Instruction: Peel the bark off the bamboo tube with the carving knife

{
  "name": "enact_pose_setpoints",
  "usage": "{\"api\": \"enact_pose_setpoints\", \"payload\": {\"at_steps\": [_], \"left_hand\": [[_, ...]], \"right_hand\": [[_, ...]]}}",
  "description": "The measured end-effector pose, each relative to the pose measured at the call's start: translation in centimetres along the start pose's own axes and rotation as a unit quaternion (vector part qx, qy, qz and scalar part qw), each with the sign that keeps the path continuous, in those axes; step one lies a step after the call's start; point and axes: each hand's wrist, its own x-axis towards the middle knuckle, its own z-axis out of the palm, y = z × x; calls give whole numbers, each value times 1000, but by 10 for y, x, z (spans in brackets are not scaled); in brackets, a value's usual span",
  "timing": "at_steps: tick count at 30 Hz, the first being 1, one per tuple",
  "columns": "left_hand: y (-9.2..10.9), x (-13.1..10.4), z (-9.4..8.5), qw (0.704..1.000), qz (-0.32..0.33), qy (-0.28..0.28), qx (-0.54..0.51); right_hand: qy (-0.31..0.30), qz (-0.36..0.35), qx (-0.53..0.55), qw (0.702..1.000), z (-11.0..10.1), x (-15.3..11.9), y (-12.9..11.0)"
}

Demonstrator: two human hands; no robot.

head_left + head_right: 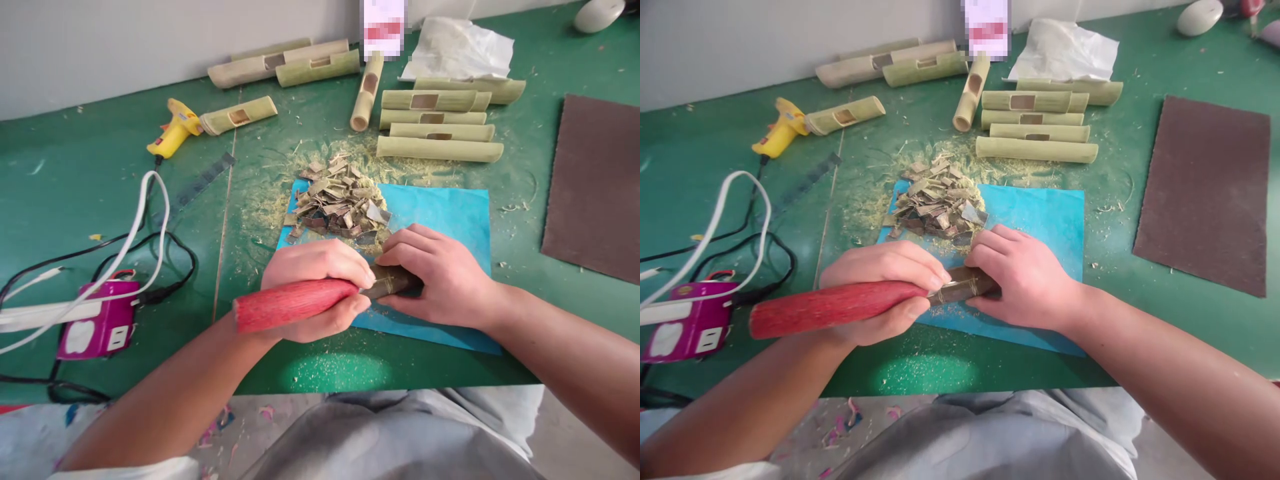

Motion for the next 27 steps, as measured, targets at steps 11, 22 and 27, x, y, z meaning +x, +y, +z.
{"api": "enact_pose_setpoints", "payload": {"at_steps": [11, 22, 27], "left_hand": [[-2, -1, -4, 999, 11, -37, -3], [1, 5, -12, 997, 2, -81, 17], [3, 3, -10, 994, 26, -105, 20]], "right_hand": [[3, -4, -8, 1000, -1, 0, -1], [6, -4, -9, 1000, 0, -1, -3], [7, -1, -9, 1000, 1, -1, -2]]}}
